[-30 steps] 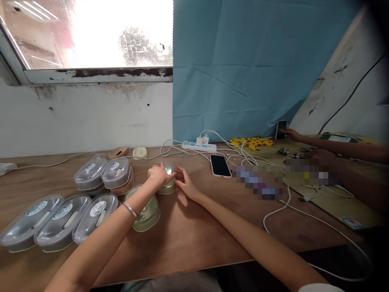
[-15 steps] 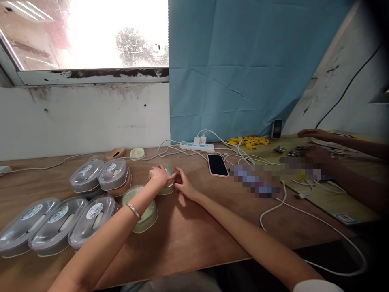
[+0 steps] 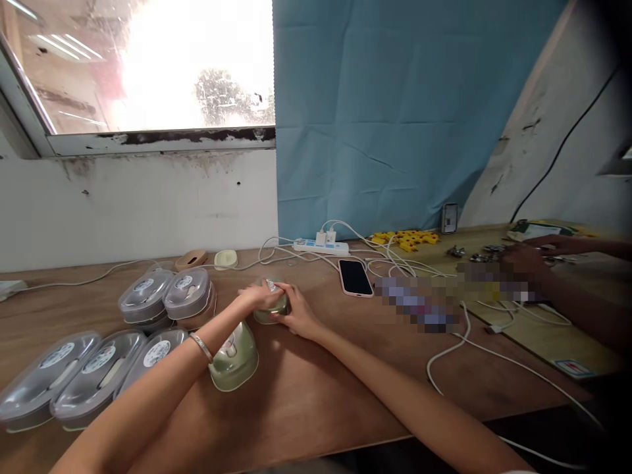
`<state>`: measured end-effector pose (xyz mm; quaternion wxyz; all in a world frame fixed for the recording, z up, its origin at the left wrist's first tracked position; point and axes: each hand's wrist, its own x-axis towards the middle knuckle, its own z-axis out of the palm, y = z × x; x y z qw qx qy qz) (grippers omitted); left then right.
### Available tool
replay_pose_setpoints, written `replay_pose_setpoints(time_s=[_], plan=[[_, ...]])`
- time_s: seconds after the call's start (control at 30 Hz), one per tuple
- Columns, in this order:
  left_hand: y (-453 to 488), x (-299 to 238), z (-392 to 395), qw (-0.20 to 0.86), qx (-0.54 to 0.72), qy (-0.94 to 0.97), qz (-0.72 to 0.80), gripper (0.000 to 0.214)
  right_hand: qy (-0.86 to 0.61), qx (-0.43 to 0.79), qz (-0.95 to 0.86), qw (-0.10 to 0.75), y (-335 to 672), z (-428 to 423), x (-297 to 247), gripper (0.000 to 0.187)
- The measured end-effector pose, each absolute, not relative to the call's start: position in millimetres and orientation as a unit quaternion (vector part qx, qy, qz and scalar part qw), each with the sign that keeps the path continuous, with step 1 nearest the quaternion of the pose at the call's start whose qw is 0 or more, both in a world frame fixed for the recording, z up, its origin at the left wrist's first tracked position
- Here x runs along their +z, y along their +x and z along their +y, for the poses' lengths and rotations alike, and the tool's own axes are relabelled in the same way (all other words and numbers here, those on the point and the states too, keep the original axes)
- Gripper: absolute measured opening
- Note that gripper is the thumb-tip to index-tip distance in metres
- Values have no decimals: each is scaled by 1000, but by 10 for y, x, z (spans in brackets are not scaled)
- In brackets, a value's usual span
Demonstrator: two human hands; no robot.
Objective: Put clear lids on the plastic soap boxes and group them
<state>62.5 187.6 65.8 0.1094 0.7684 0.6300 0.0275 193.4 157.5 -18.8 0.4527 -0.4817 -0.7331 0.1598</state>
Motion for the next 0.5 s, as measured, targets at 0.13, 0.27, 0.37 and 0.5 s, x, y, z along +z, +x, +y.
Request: replay_pose_setpoints(time_s=[0.13,0.27,0.37,0.5], plan=[[336,831,2076,116,12,769,628,42,-562,77,-685,458,2067,1641,-188,46],[-147,1137,2449,80,40,767,635,39,-591,-9,-664,459,2100,1630,-128,54],[-610,1360,2814,52,43,755,652,35,-554,-46,-712,429,1987,1652,15,49],[-1198,1428,3259,37,7,735,677,32,-497,-43,-798,339,1713,1962,238,32]])
